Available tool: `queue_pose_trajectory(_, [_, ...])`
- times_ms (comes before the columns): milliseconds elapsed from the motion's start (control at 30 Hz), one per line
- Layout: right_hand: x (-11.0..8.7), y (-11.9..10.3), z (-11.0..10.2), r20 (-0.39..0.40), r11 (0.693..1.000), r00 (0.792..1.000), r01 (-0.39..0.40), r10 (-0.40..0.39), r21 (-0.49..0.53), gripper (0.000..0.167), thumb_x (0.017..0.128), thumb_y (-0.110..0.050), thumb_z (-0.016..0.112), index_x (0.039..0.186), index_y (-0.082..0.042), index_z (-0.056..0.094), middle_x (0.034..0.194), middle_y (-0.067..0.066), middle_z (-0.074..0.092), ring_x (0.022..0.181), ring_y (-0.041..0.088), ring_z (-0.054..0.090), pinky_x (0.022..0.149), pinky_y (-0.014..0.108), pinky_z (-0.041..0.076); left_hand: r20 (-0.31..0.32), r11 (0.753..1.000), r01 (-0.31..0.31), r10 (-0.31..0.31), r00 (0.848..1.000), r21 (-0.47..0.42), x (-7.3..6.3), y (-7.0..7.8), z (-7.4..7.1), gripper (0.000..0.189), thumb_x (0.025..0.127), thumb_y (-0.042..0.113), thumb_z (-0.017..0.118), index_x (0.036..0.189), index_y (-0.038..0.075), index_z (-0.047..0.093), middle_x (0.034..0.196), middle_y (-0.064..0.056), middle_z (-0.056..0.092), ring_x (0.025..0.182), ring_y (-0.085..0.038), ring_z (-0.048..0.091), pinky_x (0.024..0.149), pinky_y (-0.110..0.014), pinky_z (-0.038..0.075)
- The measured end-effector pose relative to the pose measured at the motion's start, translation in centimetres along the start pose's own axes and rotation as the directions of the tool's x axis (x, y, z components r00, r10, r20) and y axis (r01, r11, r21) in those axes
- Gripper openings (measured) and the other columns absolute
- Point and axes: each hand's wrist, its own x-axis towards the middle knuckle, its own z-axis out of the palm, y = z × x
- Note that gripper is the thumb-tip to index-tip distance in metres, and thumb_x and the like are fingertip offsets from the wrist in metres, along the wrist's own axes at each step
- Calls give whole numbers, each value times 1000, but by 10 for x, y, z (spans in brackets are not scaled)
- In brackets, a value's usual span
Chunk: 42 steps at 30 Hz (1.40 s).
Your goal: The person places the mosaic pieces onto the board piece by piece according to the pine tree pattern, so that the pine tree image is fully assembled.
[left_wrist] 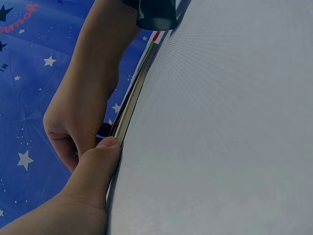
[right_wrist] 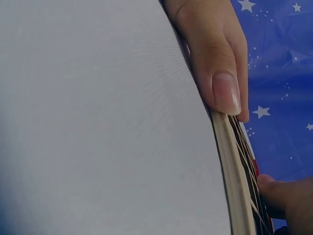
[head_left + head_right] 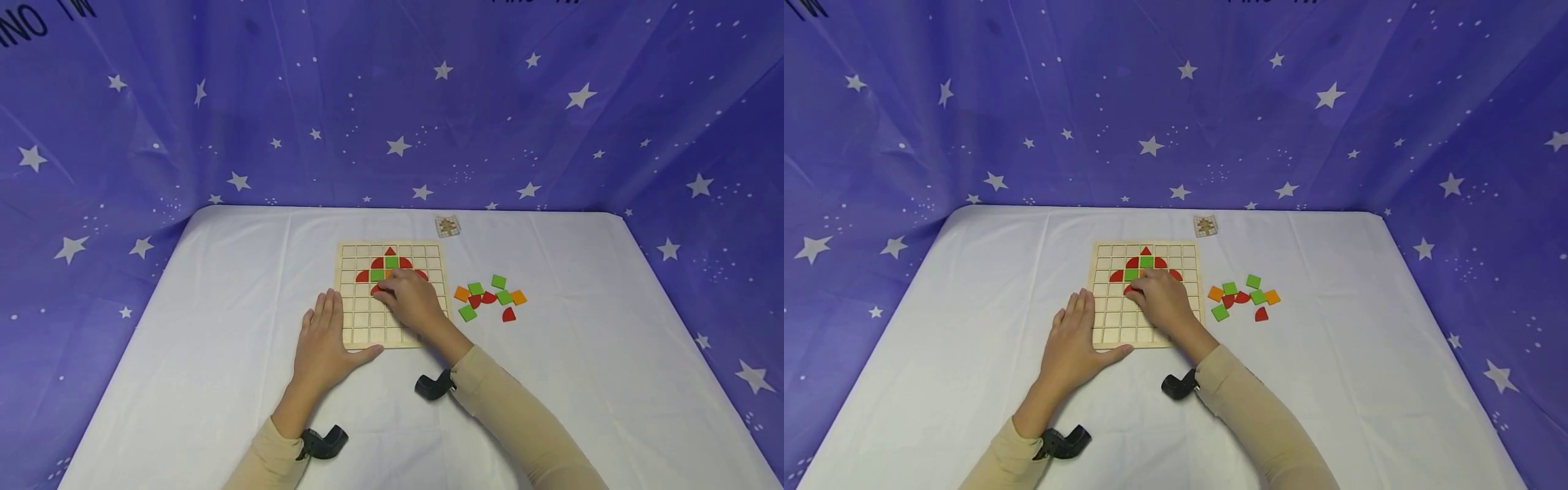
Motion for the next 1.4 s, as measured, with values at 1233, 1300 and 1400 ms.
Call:
queue_pose_trajectory(1233, [-78,126,-76,56,962,961,-274,273,15,50,88,-33,75,133,-13,64,112,6,63,97,25,51,79,39,45,-10,1000,3,-3,1000,-4,1,0,1,132,70,86,59,159,3,10,168,-13,9,156,-30,5,124,-53,13])
queue_pose_trajectory(1300, [-81,132,-78,69,958,956,-287,285,21,47,89,-32,74,131,-12,65,112,7,63,100,26,52,82,42,46,-9,1000,4,-4,1000,-3,1,0,1,132,70,86,59,159,3,9,168,-13,9,156,-29,5,124,-53,13])
queue_pose_trajectory(1400, [-84,137,-79,83,955,953,-294,290,40,42,91,-30,73,128,-11,67,112,7,63,105,29,53,87,46,48,-7,1000,3,-3,1000,-5,1,0,1,132,70,86,59,159,3,9,168,-13,9,156,-29,5,124,-53,13])
